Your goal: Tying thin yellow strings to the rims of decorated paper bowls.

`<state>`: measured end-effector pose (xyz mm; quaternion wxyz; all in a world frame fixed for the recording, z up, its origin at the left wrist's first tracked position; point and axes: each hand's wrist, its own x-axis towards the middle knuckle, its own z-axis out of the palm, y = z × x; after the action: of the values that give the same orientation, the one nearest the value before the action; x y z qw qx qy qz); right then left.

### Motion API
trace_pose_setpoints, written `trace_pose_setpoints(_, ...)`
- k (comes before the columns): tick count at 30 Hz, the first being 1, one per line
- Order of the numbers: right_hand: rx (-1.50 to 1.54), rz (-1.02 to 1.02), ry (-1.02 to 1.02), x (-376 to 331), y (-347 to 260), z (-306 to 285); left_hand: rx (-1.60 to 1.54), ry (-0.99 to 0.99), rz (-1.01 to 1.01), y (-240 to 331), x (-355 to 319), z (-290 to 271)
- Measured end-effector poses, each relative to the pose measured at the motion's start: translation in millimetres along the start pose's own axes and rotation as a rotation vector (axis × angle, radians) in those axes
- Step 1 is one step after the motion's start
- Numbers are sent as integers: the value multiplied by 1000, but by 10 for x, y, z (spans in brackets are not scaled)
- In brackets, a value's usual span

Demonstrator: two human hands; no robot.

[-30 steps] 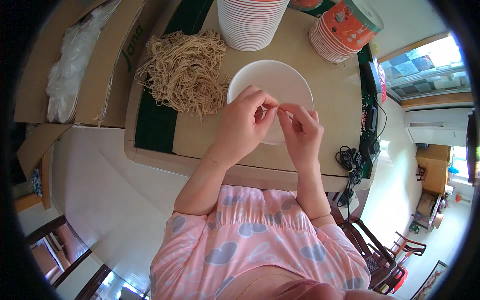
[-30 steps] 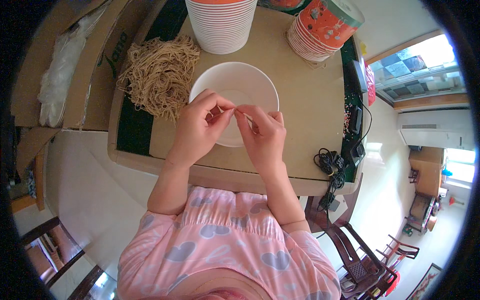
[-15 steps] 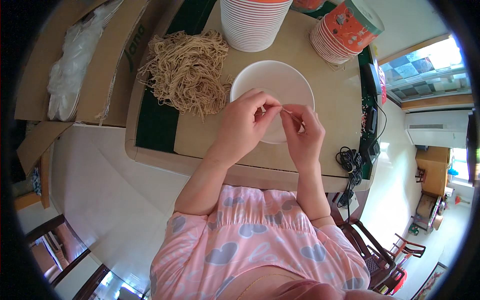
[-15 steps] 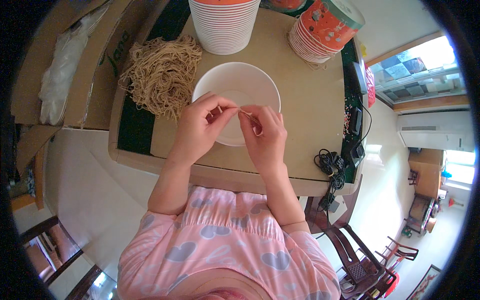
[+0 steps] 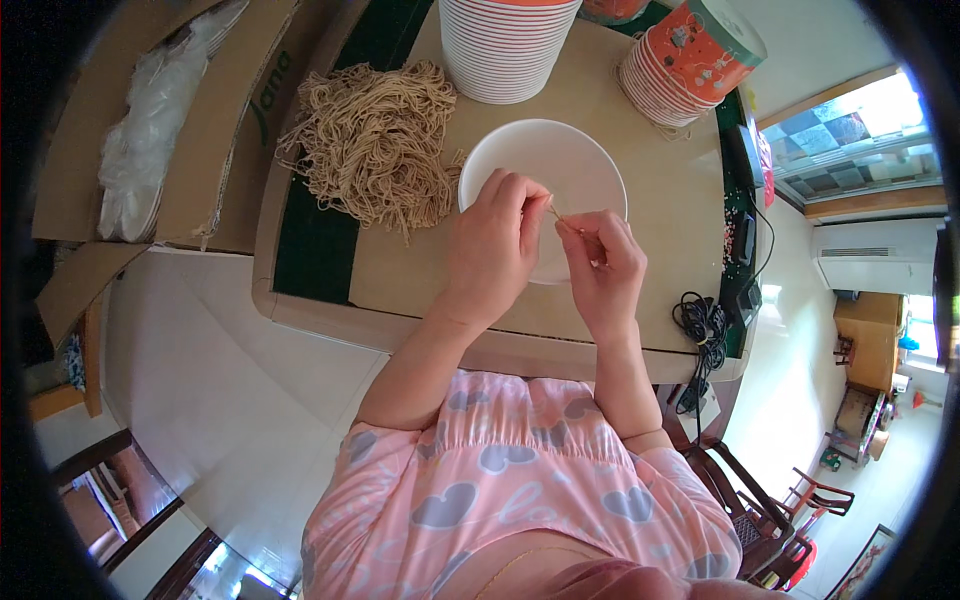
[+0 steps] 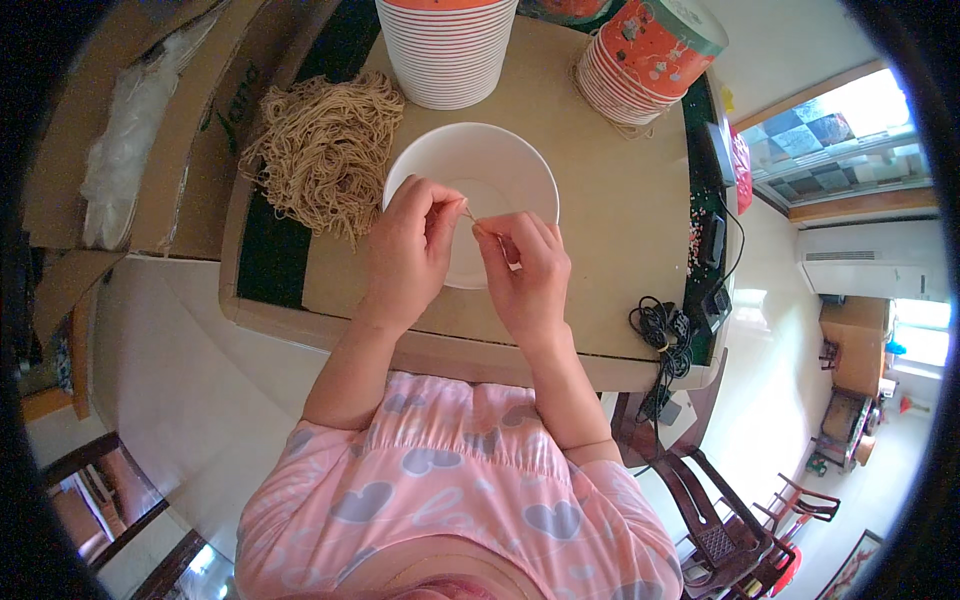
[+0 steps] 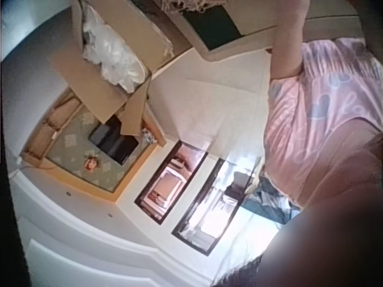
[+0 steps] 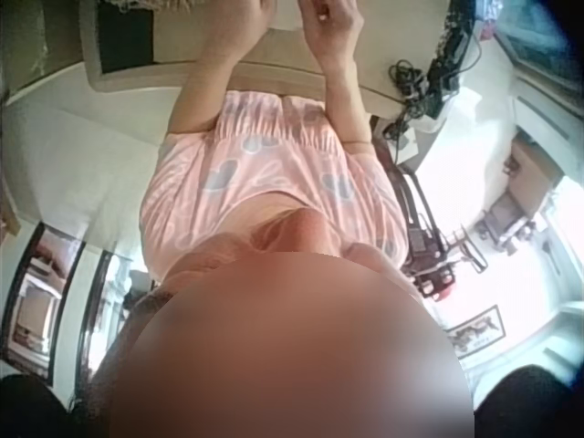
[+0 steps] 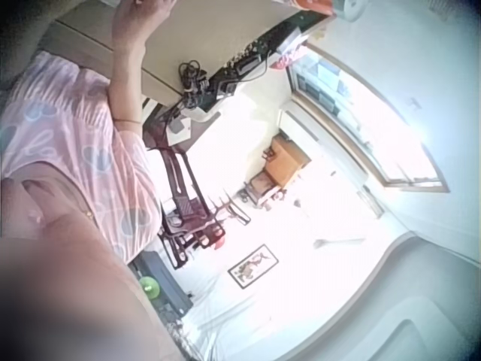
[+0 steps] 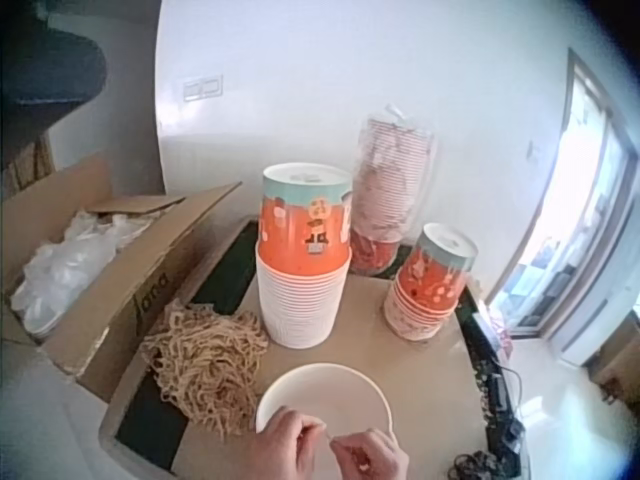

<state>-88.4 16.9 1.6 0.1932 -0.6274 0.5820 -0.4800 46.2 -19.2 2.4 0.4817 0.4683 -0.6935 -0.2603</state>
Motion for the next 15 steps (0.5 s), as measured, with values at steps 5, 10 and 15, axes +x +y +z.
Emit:
trace_pose_setpoints(5,180,104,-12,79,-36,-62,-104,-66,2,98,77,-68)
trace_pose_setpoints(10,278,72,-131,156,-35,-256,-114,-100,26,331,107,-157)
trace_pose_setpoints(15,321,47,-86,142,-55,-464,-159,-510,-76,342,159,-387)
